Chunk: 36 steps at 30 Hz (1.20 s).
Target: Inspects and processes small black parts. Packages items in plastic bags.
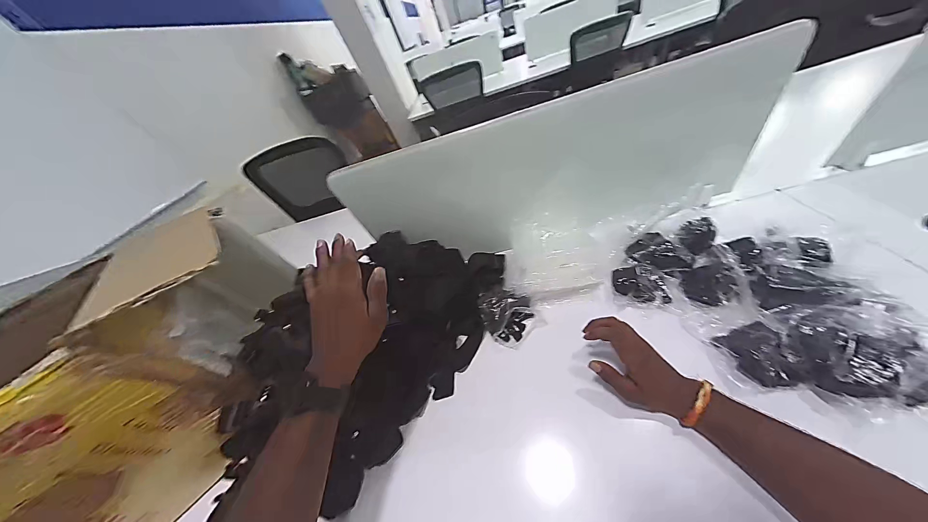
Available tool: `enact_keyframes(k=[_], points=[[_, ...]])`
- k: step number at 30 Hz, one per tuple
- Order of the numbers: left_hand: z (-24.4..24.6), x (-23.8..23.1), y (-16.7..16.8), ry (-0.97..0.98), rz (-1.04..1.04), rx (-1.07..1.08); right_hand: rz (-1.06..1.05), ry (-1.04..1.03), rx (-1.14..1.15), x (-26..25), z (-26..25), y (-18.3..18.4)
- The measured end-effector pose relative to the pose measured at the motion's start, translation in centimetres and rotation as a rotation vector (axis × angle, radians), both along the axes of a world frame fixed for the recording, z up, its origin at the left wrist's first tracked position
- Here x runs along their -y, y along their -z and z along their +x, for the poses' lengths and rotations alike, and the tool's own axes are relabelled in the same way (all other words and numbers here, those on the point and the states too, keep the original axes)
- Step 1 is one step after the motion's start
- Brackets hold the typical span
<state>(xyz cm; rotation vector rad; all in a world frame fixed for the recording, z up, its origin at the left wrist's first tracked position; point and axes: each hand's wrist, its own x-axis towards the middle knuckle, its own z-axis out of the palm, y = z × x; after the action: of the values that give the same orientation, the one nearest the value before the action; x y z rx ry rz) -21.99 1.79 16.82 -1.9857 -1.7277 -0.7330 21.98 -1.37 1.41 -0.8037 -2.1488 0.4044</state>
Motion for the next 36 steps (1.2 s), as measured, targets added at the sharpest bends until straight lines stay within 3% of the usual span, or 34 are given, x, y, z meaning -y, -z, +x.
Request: enact_keyframes(k=[3, 6, 8, 11, 16, 18, 20, 22, 24, 27, 29, 36], points=[[8.7, 4.9, 1.2, 0.346, -0.002, 0.075, 0.042, 0.006, 0.102, 0.1, -0.1, -0.2], [17.1, 8.3, 7.8, 0.66, -0.076, 0.108, 0.146, 0.15, 0.152, 0.1, -0.4, -0.2], [20.7, 8.1, 12.3, 0.83, -0.107, 0.04, 0.227, 0.337, 0.097, -0.2, -0.2, -0.3], [22.9, 6.6, 15.4, 0.921, -0.184, -0.007, 0.218, 0.584, 0.104, -2.0, 1.4, -0.7], [22.4, 5.9, 16.7, 0.979, -0.302, 0.096, -0.083, 0.735, 0.457, -4.4, 3.1, -1.6], [22.0, 5.8, 16.4, 0.973, -0.337, 0.249, -0.21, 0.708, 0.593, -4.1, 2.6, -2.3], [21.8, 5.4, 16.1, 0.938, -0.347, 0.463, -0.151, 0.587, 0.513, -3.2, 2.5, -2.8], [21.8, 4.5, 16.1, 0.892, -0.325, 0.63, -0.012, 0.402, 0.29, -2.7, 2.9, -2.7], [21.8, 3.6, 16.4, 0.859, -0.314, 0.733, 0.079, 0.404, 0.168, -2.4, 2.9, -2.6], [22.0, 3.6, 16.3, 0.801, -0.362, 0.806, -0.09, 0.521, 0.204, -1.8, 2.0, -1.9], [22.0, 3.7, 16.1, 0.744, -0.433, 0.84, -0.235, 0.491, 0.253, -1.2, 1.0, -0.6], [22.1, 3.6, 16.2, 0.639, -0.51, 0.96, -0.094, 0.37, 0.318, -0.9, 0.7, 0.1]])
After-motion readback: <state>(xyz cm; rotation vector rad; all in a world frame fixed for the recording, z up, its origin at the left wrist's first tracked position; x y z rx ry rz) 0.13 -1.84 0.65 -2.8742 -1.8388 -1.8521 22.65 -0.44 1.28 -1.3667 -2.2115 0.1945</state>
